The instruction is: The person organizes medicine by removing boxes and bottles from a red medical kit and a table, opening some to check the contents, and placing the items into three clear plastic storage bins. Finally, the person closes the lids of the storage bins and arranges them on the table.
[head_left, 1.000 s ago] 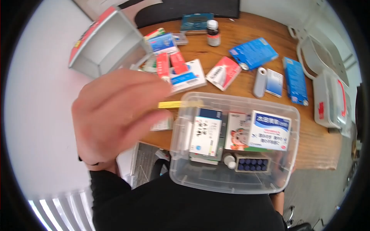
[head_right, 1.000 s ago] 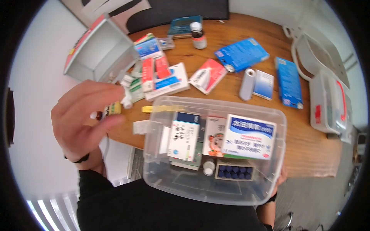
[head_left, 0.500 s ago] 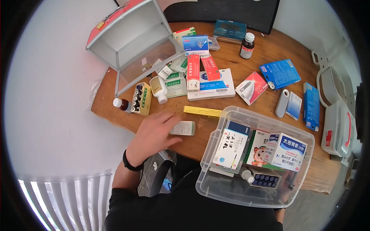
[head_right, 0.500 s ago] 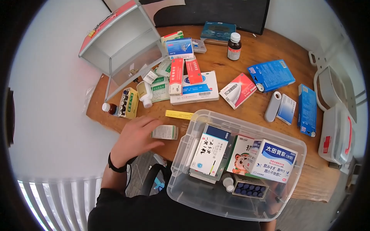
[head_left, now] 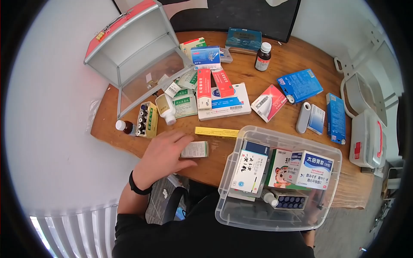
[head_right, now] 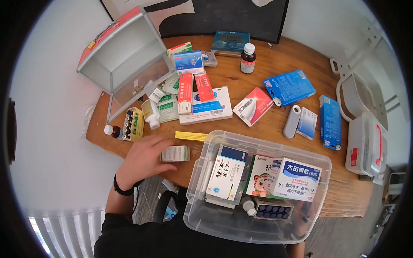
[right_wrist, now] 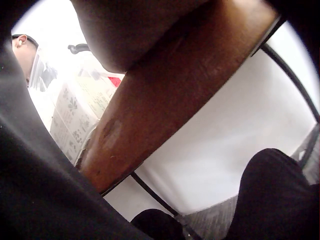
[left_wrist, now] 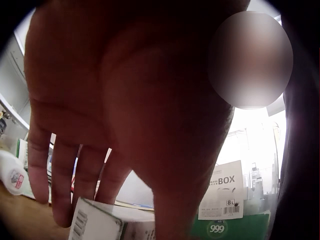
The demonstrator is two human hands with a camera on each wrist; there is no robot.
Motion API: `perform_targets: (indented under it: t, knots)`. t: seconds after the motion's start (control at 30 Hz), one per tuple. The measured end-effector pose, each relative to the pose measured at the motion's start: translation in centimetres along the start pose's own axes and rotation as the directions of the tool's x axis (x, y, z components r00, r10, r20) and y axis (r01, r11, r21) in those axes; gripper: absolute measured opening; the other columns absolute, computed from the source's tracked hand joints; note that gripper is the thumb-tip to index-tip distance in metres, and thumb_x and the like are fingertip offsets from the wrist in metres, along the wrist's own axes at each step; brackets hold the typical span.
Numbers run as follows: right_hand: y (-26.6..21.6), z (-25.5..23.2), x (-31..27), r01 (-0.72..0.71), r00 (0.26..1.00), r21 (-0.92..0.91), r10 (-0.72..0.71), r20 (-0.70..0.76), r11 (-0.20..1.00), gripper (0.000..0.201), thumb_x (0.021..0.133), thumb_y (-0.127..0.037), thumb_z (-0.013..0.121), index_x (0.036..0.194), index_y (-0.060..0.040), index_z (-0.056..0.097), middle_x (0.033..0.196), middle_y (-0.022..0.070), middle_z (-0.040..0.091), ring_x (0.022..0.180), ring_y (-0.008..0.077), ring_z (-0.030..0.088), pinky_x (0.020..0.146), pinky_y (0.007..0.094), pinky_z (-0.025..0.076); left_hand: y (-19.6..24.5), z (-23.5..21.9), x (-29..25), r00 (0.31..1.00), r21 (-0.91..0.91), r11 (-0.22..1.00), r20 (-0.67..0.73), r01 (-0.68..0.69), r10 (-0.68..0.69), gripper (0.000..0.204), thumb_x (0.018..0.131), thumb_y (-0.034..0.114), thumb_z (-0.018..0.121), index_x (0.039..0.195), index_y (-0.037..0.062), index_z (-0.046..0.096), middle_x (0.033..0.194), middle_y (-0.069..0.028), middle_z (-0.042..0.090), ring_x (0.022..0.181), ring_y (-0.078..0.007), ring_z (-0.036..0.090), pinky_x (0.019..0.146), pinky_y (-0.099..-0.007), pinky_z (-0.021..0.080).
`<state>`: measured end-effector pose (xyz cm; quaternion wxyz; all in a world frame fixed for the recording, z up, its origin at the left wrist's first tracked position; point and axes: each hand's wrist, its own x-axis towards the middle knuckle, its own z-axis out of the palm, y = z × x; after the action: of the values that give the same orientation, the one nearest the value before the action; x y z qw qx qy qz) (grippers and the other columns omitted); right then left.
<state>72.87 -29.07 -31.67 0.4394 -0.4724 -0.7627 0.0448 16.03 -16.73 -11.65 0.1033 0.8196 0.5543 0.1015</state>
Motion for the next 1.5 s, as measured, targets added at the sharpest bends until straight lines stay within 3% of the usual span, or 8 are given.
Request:
perform_targets:
  t: [0.17, 0.3, 0.37, 0.5, 0.83, 1.07, 1.3, 1.5]
  knots:
    - [-0.5, 0.2, 0.8, -0.005, 0.999, 0.027, 0.003, 0.047, 1.000, 0.038, 0.090, -0.016, 0.082, 0.120, 0.0046, 0.075, 0.084, 0.0160, 0.067, 0.069, 0.0318, 0.067, 0.062, 0.0423, 0.050, 0.3, -2.0, 3.2, 0.975, 0.034, 0.990, -0.171, -0.138, 0.142, 0.043, 0.083, 0.028, 0.090, 0.113, 0.0043, 0.071, 0.106, -0.0112, 0.069, 0.101, -0.0329, 0.070, 0.087, -0.0450, 0.057]
    - [-1.1, 0.4, 2.4, -0.002, 0.995, 0.049, -0.003, 0.099, 0.999, 0.038, 0.090, -0.016, 0.082, 0.120, 0.0045, 0.075, 0.084, 0.0161, 0.067, 0.070, 0.0318, 0.067, 0.062, 0.0423, 0.050, 0.5, -1.8, 8.1, 0.945, 0.108, 0.940, 0.000, -0.324, 0.326, 0.035, 0.085, 0.026, 0.088, 0.108, 0.0043, 0.072, 0.101, -0.0124, 0.070, 0.099, -0.0343, 0.071, 0.082, -0.0468, 0.057]
    - [-2.0, 1.3, 3.8, -0.010, 0.993, 0.056, 0.003, 0.120, 0.998, 0.038, 0.090, -0.017, 0.082, 0.120, 0.0044, 0.075, 0.084, 0.0162, 0.067, 0.070, 0.0318, 0.067, 0.062, 0.0423, 0.050, 0.7, -1.3, 9.9, 0.910, 0.205, 0.921, 0.325, -0.333, 0.256, 0.032, 0.085, 0.024, 0.088, 0.103, 0.0038, 0.072, 0.097, -0.0125, 0.072, 0.097, -0.0349, 0.073, 0.081, -0.0458, 0.058]
    - [-2.1, 1.7, 3.9, -0.038, 0.989, 0.089, 0.025, 0.145, 0.995, 0.037, 0.090, -0.017, 0.082, 0.120, 0.0043, 0.075, 0.085, 0.0164, 0.067, 0.070, 0.0318, 0.067, 0.062, 0.0423, 0.051, 0.8, -1.7, 10.4, 0.873, 0.225, 0.892, 0.395, -0.392, 0.284, 0.030, 0.085, 0.024, 0.088, 0.101, 0.0034, 0.072, 0.094, -0.0128, 0.072, 0.095, -0.0356, 0.074, 0.080, -0.0455, 0.058]
    - [3.4, 0.2, -5.4, -0.078, 0.984, 0.237, 0.036, 0.176, 0.968, 0.037, 0.090, -0.017, 0.082, 0.120, 0.0040, 0.075, 0.085, 0.0167, 0.068, 0.070, 0.0318, 0.068, 0.062, 0.0423, 0.051, 1.3, 0.3, 1.6, 0.966, 0.126, 0.978, 0.221, -0.167, 0.136, 0.049, 0.081, 0.030, 0.090, 0.113, 0.0021, 0.065, 0.105, -0.0143, 0.067, 0.099, -0.0361, 0.071, 0.081, -0.0466, 0.058]
    - [-3.9, 1.0, 6.8, -0.217, 0.959, 0.016, 0.210, 0.192, 0.976, 0.037, 0.090, -0.017, 0.081, 0.120, 0.0038, 0.075, 0.086, 0.0170, 0.068, 0.071, 0.0317, 0.068, 0.063, 0.0423, 0.051, 2.9, -3.5, 2.3, 0.996, -0.037, 0.999, -0.081, 0.037, -0.040, 0.047, 0.079, 0.028, 0.091, 0.114, 0.0048, 0.070, 0.101, -0.0146, 0.069, 0.093, -0.0370, 0.073, 0.077, -0.0477, 0.059]
    - [-5.2, 0.3, 6.1, -0.273, 0.955, -0.043, 0.276, 0.112, 0.961, 0.036, 0.090, -0.017, 0.081, 0.120, 0.0035, 0.076, 0.086, 0.0173, 0.069, 0.071, 0.0317, 0.069, 0.063, 0.0424, 0.052, 2.0, 0.2, 3.1, 0.974, 0.208, 0.968, 0.203, -0.143, 0.101, 0.050, 0.077, 0.026, 0.093, 0.115, 0.0033, 0.070, 0.106, -0.0137, 0.070, 0.095, -0.0356, 0.073, 0.080, -0.0468, 0.059]
    - [-5.4, 0.1, 7.5, -0.315, 0.942, -0.089, 0.323, 0.092, 0.945, 0.036, 0.091, -0.017, 0.081, 0.120, 0.0034, 0.076, 0.087, 0.0175, 0.069, 0.071, 0.0317, 0.069, 0.063, 0.0424, 0.052, 3.5, 0.3, 3.4, 0.987, 0.216, 0.965, -0.025, -0.148, 0.157, 0.051, 0.076, 0.021, 0.093, 0.118, 0.0029, 0.070, 0.109, -0.0115, 0.069, 0.098, -0.0340, 0.071, 0.082, -0.0445, 0.059]
